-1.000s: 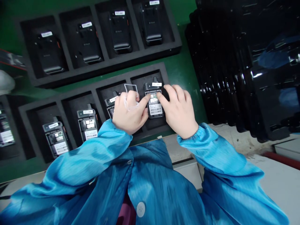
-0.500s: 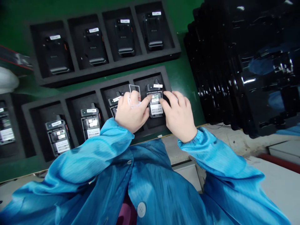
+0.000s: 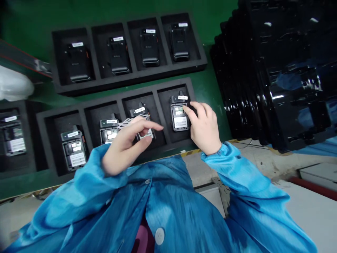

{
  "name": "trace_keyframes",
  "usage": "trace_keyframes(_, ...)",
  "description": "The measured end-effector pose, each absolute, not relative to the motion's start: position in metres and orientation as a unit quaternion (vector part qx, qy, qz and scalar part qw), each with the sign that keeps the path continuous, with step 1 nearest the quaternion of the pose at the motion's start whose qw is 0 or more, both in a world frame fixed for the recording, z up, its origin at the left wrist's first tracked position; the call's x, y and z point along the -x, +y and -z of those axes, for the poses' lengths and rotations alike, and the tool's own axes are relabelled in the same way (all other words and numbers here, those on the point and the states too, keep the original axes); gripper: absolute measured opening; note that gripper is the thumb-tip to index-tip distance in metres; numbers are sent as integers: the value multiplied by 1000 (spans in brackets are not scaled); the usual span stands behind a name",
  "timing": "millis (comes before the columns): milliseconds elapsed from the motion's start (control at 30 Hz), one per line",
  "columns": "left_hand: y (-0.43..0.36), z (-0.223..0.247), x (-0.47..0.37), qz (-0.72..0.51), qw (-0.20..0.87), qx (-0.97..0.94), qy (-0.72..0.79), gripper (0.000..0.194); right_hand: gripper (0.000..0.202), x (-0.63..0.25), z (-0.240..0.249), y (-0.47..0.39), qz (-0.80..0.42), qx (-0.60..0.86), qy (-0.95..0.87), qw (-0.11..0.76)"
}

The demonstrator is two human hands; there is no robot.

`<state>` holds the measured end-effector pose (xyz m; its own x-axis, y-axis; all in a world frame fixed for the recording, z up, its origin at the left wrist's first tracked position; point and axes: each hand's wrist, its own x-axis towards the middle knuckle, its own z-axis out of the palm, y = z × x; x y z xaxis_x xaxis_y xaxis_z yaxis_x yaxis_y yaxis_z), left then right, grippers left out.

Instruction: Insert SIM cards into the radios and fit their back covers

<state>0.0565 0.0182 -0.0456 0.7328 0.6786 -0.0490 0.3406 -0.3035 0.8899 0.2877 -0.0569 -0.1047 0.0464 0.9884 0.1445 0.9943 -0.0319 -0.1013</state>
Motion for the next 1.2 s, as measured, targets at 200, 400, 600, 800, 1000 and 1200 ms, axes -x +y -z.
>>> trace_keyframes(200,5,54,-19,-251,752,-556,250,18,45,-287,101,-65,33,710,-699,74)
trace_keyframes(400,-7,69,-10,-275,870,-390,126,29,28,-245,48,-64,-113,645,-685,320)
trace_keyframes(600,-13,73,-3,-298,876,-363,109,26,14,-192,30,-55,-301,544,-709,335)
trace_keyframes(800,-14,78,9,-304,881,-336,135,24,4,-184,36,-50,-282,554,-718,313)
trace_keyframes(1000,-16,91,9,-323,846,-347,244,34,5,-185,41,-44,-220,576,-722,315)
trace_keyframes(1200,-5,92,15,-412,767,-343,353,29,7,-186,54,-23,-203,620,-696,299)
